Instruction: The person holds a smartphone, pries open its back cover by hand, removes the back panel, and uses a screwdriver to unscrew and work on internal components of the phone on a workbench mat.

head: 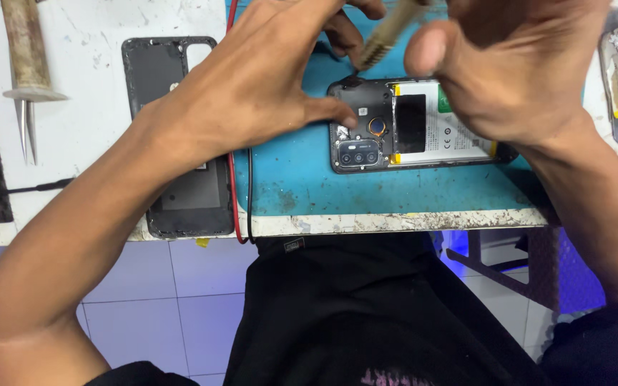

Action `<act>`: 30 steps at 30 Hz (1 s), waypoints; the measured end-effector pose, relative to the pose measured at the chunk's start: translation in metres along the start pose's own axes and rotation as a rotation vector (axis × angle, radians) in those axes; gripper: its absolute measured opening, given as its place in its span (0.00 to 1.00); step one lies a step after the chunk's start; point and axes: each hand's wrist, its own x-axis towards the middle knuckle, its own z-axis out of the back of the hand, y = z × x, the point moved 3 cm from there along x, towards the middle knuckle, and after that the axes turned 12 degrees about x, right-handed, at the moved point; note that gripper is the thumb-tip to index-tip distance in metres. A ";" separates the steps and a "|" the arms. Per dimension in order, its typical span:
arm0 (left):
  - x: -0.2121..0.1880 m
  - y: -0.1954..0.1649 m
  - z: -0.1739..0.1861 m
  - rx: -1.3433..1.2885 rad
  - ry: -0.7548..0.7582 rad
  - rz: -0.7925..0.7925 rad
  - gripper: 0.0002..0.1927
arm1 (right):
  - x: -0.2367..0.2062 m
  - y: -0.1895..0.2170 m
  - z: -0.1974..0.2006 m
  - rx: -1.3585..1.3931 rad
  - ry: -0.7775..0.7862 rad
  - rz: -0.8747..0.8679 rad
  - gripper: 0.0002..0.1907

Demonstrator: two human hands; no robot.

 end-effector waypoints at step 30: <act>0.002 0.002 0.010 -0.013 0.030 0.047 0.30 | 0.007 0.001 -0.007 0.099 0.029 -0.074 0.07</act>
